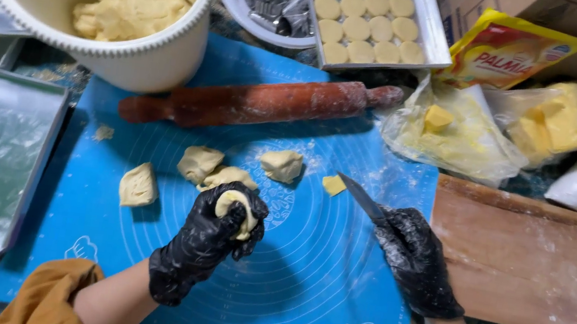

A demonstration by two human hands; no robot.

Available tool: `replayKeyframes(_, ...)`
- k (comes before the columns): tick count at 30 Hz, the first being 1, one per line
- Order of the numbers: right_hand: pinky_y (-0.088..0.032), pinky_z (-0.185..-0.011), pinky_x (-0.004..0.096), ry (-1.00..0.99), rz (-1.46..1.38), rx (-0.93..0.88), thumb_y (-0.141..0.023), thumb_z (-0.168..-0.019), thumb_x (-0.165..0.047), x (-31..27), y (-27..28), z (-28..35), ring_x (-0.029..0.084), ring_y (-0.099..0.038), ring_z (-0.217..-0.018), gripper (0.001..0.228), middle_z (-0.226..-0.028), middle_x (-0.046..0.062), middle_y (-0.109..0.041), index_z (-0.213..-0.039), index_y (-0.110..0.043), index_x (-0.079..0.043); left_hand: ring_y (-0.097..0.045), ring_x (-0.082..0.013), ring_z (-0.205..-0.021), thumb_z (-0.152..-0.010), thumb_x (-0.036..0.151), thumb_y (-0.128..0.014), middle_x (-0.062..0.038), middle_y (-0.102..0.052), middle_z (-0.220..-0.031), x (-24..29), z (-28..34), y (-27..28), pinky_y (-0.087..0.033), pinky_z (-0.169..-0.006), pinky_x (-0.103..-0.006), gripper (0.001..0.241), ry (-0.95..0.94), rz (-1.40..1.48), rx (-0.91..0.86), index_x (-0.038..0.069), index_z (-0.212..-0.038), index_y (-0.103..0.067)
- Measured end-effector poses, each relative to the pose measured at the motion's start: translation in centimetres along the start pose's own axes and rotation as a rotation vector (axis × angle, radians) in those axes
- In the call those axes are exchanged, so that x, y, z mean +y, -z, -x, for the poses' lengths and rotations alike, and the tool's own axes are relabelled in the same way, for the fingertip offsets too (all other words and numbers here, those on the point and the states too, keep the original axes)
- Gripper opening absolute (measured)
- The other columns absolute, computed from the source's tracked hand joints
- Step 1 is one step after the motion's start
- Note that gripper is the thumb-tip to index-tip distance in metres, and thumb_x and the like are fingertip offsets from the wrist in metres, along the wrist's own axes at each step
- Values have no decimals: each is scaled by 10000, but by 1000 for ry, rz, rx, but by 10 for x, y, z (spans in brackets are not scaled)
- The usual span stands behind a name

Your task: Cutting small portions of dough with a knife and shaping them into balls on a silicone pastry mat.

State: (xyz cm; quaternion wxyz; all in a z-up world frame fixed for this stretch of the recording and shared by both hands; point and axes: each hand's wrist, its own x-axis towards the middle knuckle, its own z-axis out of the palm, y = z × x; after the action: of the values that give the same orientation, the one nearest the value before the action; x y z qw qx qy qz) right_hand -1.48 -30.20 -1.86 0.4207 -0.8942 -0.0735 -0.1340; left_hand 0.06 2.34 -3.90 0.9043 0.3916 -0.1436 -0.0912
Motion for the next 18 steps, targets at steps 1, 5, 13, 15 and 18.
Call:
replayKeyframes(1, -634, -783, 369, 3, -15, -14, -831, -850, -68, -1, 0, 1, 342, -739, -971, 240, -985, 158, -764, -1085, -795, -44, -560, -290, -433, -1052, 22, -489, -308, -654, -753, -1, 0, -1, -520, -386, -368, 276, -2, -11, 17, -189, -1045, -667)
replayKeyframes(5, -635, -743, 398, -86, -44, -18, -824, -858, -61, -7, 1, 3, 390, -718, -946, 263, -996, 172, -759, -1118, -785, -44, -696, -328, -674, -1013, 62, -620, -360, -725, -867, 19, -12, -34, -596, -543, -369, 212, 15, -183, 269, -122, -1039, -723)
replayKeyframes(13, -616, -800, 421, -153, -53, -35, -777, -913, -54, -8, 9, 3, 383, -721, -1002, 215, -1013, 205, -754, -1126, -770, -21, -725, -387, -937, -953, 46, -699, -414, -719, -1009, 44, -31, -70, -579, -741, -282, 294, 422, -207, 562, -168, -1153, -718)
replayKeyframes(15, -609, -831, 462, -186, -70, -46, -749, -936, -52, -12, 11, 1, 429, -699, -1035, 228, -1058, 263, -741, -1158, -754, 1, -725, -429, -980, -923, 14, -717, -429, -704, -1053, 44, -32, -71, -562, -788, -244, 376, 617, -193, 635, -208, -1226, -697)
replayKeyframes(18, -481, -1092, 335, -145, -24, -147, -586, -993, 86, -23, 12, -1, 285, -667, -1138, 207, -1101, 228, -732, -1180, -670, 114, -778, -315, -950, -849, 185, -796, -242, -794, -1097, 36, -25, -69, -642, -783, -375, 429, 406, -284, 505, 68, -1261, -765)
